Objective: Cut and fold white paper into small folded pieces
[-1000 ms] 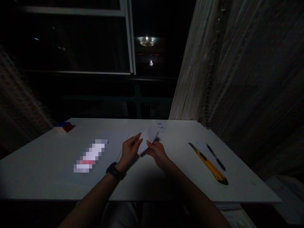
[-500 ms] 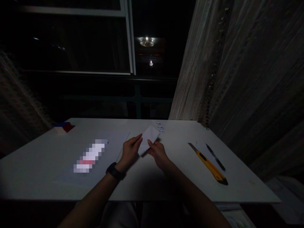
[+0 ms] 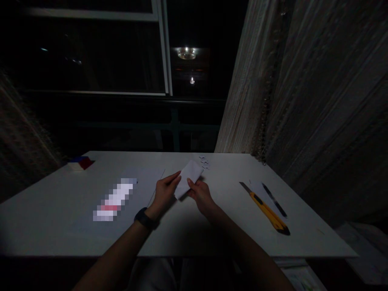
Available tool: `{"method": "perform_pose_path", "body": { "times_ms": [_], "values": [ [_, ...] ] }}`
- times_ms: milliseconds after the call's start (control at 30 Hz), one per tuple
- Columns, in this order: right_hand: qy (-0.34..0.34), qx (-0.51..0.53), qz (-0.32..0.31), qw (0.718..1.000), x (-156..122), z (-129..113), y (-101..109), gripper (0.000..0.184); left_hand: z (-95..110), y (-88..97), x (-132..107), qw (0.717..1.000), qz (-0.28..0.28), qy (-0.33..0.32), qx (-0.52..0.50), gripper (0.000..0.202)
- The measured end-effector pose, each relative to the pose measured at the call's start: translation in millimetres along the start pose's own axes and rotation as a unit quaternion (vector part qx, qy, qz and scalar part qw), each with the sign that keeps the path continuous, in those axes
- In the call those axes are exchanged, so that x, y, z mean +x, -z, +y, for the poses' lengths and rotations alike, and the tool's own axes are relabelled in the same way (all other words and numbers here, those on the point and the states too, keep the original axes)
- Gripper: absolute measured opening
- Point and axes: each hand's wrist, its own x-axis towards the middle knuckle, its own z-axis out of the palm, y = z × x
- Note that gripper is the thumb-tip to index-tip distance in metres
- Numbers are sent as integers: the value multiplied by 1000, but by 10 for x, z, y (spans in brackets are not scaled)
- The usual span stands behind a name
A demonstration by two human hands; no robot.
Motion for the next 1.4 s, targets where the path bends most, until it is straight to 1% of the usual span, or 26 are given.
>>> {"method": "perform_pose_path", "body": {
  "times_ms": [167, 300, 433, 633, 767, 967, 1133, 1267, 1400],
  "values": [
    [-9, -4, -1, 1000, 23, -3, 35, 29, -11, 1, 24, 999, 28, 24, -15, 35],
    [-13, -10, 17, 1000, 44, -20, 85, 27, 7, 16, 43, 998, 50, 32, -29, 34],
    [-22, -18, 33, 999, 39, -40, 97, 30, 16, 24, 53, 998, 49, 33, -30, 34],
    [-31, -41, 33, 998, 16, -74, 72, 32, 0, 32, 55, 998, 51, 32, -28, 35],
    [-21, -63, 39, 997, 28, -70, 72, 36, 2, 36, 59, 997, 60, 33, -34, 34],
    [3, -112, 41, 993, 41, -37, 84, 34, -34, 38, 66, 998, 56, 31, -23, 36],
    [19, -130, 66, 989, 46, -18, 75, 34, -56, 33, 56, 998, 53, 20, -18, 35],
    [38, -117, 63, 990, 50, -19, 72, 34, -44, 25, 53, 998, 53, 25, -32, 35],
    [56, -75, 44, 995, 48, -35, 87, 35, 7, 10, 47, 997, 36, 41, -53, 34]
  ]
}}
